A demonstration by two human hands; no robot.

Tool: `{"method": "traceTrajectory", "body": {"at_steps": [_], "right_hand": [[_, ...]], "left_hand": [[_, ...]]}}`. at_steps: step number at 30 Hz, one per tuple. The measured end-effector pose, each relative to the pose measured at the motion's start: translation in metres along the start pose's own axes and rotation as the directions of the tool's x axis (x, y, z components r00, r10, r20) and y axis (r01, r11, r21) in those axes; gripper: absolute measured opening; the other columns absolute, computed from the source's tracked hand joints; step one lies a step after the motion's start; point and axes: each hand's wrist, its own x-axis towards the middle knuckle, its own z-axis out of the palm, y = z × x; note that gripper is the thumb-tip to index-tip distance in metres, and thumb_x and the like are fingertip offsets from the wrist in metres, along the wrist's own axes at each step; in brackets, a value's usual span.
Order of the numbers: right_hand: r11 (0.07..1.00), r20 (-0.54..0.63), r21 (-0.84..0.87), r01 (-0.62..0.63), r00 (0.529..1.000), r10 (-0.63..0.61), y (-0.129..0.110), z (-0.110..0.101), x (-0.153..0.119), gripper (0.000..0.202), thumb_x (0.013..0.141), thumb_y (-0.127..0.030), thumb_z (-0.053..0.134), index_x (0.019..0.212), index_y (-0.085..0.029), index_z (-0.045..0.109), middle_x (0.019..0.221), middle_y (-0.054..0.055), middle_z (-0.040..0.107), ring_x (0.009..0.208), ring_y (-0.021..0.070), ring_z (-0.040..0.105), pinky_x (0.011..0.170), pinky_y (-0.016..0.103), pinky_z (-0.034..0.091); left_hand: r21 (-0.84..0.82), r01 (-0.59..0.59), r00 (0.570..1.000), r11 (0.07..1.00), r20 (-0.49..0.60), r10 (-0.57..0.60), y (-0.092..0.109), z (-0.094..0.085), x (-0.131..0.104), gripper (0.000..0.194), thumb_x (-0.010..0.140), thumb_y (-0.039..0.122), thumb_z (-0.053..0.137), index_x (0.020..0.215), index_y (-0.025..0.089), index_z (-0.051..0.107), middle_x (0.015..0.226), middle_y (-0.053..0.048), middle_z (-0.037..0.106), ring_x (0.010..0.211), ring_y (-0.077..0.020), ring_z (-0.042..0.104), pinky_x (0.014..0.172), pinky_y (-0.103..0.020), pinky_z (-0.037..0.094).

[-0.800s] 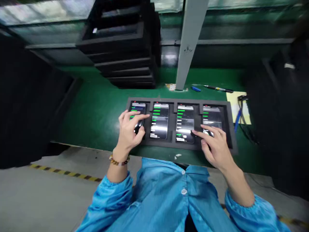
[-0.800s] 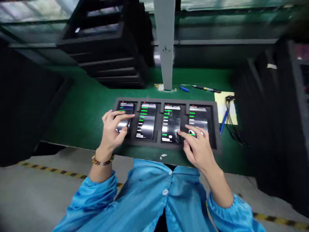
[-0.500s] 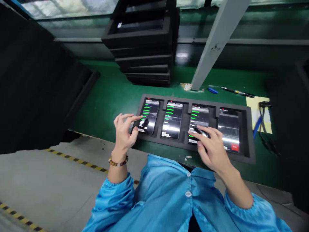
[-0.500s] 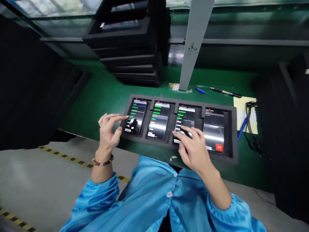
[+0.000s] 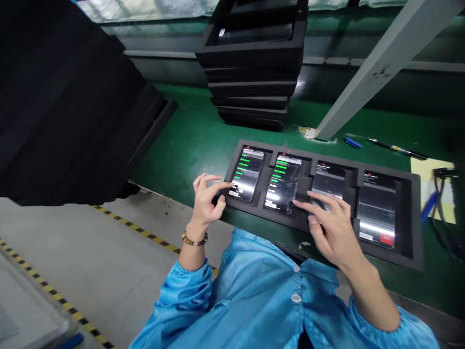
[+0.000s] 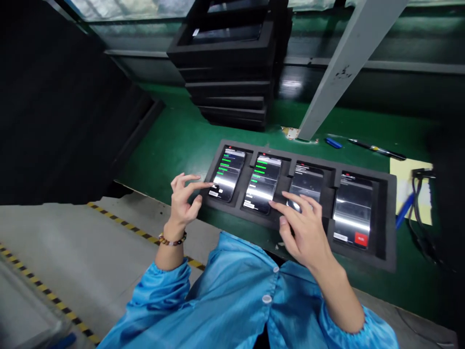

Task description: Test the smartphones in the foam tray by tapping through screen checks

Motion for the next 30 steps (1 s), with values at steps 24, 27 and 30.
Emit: {"method": "traceTrajectory", "body": {"at_steps": [24,27,30], "right_hand": [[0.959,-0.204,0.029,-0.282,0.938,0.282,0.034,-0.034,-0.047,0.037,0.110,-0.030,0.047,0.133,-0.031,0.077,0.137,0.010,0.076,0.139,0.0399,0.066,0.123,0.066,0.038],[0.926,-0.334,0.041,-0.375,0.868,0.366,0.037,-0.044,-0.055,0.037,0.110,-0.035,0.050,0.134,-0.035,0.079,0.137,0.010,0.076,0.138,0.0418,0.067,0.124,0.066,0.041],[0.795,-0.471,0.060,-0.604,0.684,0.556,0.049,-0.059,-0.075,0.046,0.109,-0.048,0.050,0.148,-0.038,0.071,0.146,0.011,0.071,0.142,0.0464,0.061,0.121,0.067,0.045]], "left_hand": [[-0.023,-0.070,0.996,0.997,0.050,0.071,-0.002,0.011,-0.007,0.043,0.100,0.042,0.048,0.120,0.026,0.083,0.117,-0.009,0.081,0.131,-0.0317,0.066,0.132,-0.058,0.026],[-0.039,-0.015,0.999,0.999,0.027,0.016,0.000,0.009,-0.005,0.048,0.103,0.048,0.045,0.125,0.025,0.081,0.122,-0.010,0.081,0.132,-0.0316,0.066,0.132,-0.058,0.027],[-0.088,0.163,0.986,0.983,-0.019,-0.165,0.005,0.007,0.004,0.052,0.109,0.052,0.042,0.135,0.023,0.076,0.134,-0.011,0.079,0.134,-0.0305,0.064,0.127,-0.053,0.036]]}}
